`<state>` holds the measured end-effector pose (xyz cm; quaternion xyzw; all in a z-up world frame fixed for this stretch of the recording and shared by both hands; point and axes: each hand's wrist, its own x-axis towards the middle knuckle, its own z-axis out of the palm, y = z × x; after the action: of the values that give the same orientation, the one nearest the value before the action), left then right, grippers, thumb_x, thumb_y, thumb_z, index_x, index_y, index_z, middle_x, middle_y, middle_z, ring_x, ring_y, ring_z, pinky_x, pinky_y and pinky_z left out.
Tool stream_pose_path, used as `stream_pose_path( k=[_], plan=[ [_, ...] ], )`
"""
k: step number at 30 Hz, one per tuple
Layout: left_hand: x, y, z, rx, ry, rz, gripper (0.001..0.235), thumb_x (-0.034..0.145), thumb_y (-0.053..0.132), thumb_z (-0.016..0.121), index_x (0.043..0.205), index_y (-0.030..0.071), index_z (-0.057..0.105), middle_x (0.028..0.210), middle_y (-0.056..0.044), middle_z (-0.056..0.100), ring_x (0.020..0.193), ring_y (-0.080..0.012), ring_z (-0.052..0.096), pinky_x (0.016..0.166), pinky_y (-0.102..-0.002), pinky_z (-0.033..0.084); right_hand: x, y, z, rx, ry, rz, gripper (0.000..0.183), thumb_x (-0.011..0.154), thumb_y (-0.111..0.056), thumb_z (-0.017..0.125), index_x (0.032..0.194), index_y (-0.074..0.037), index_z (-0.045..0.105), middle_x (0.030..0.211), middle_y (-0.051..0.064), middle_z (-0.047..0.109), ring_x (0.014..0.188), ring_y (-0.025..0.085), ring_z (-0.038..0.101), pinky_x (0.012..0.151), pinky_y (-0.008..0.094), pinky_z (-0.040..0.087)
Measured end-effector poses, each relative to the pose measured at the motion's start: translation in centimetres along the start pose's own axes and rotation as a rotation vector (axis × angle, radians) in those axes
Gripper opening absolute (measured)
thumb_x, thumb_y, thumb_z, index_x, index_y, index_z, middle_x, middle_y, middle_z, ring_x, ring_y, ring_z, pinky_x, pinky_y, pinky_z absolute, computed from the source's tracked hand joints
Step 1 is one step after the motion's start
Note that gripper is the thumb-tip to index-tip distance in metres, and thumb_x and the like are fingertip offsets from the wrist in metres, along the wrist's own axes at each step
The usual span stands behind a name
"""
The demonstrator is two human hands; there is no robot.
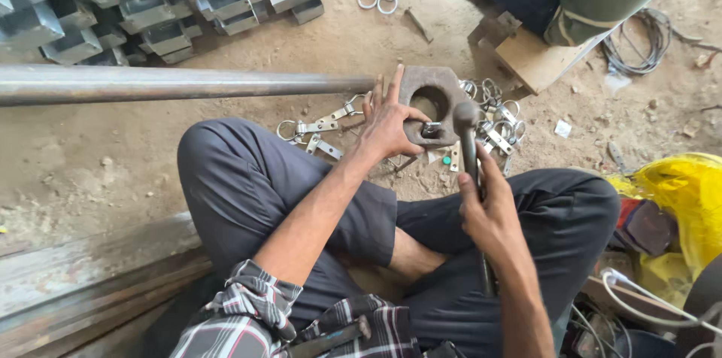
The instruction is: The person assembles small metal components into larger structures by hand and using a hammer. They position metal hooks, loops, and hinges onto a hexagonal metal base, occasionally using a small hammer to secure parts in place.
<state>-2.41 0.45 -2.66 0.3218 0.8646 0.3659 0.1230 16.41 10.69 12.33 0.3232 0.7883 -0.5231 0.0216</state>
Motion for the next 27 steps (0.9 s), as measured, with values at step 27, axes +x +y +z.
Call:
stream_pose_path(
  k=[27],
  plan=[
    [0.1, 0.6, 0.2, -0.043, 0.002, -0.072, 0.058, 0.035, 0.024, 0.102, 0.090, 0.029, 0.085, 0.170, -0.011, 0.001, 0.143, -0.0388, 0.036, 0.118, -0.068, 0.022, -0.9, -1.4, 3.8, -0.069, 0.351, -0.416, 0.055, 0.111, -0.012, 0.044, 0.165, -0.013, 0.032, 0.066, -0.001, 0.054, 0.054, 0.007, 0.049, 0.046, 0.027, 0.038]
  ],
)
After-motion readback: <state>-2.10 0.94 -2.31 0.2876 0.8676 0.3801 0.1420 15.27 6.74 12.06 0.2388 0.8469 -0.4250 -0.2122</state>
